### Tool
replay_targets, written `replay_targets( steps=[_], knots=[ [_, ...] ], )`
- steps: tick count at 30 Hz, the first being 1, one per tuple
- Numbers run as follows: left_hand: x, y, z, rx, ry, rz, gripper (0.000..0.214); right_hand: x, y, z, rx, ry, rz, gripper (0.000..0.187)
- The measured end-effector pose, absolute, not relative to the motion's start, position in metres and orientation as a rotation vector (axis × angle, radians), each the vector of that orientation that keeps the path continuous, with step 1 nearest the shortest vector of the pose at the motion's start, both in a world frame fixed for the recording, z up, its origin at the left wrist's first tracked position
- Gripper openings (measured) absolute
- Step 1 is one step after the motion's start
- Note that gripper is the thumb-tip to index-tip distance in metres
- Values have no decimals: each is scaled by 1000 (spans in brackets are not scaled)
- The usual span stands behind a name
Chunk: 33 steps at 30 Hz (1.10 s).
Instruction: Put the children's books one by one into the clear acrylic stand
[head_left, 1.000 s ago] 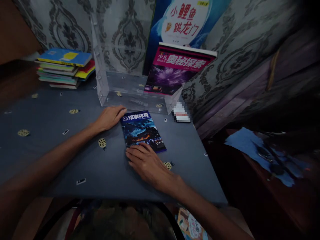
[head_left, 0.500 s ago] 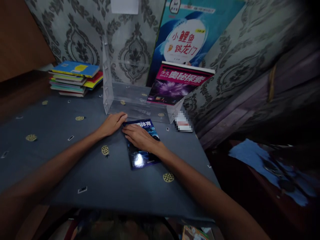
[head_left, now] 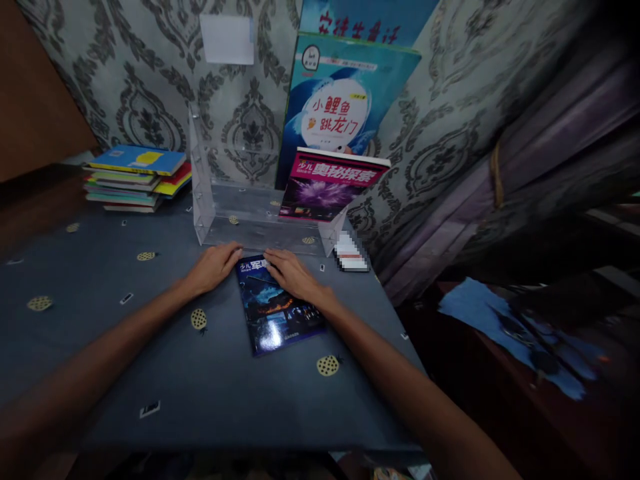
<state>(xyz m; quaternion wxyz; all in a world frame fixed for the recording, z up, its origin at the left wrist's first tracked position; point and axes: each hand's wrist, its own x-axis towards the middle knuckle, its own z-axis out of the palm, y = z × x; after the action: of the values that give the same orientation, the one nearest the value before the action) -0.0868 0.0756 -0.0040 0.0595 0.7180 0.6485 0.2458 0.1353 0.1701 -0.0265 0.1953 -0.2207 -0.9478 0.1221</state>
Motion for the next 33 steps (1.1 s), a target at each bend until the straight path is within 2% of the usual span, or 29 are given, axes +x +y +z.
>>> replay_targets(
  steps=[12, 17, 24, 29, 33],
  knots=[
    [-66, 65, 7, 2289, 2130, 339, 32, 180, 137, -42, -886, -2435, 476, 45],
    [-60, 48, -5, 2256, 2367, 276, 39, 194, 116, -48, -923, -2406, 465, 45],
    [-55, 38, -37, 2015, 2215, 671, 57, 188, 99, -55, -975, -2343, 429, 45],
    [-50, 43, -21, 1469, 1696, 1153, 63, 188, 93, -54, -950, -2301, 460, 46],
    [-38, 38, -9, 920, 1358, 1198, 84, 194, 94, -57, -928, -2210, 552, 48]
  ],
)
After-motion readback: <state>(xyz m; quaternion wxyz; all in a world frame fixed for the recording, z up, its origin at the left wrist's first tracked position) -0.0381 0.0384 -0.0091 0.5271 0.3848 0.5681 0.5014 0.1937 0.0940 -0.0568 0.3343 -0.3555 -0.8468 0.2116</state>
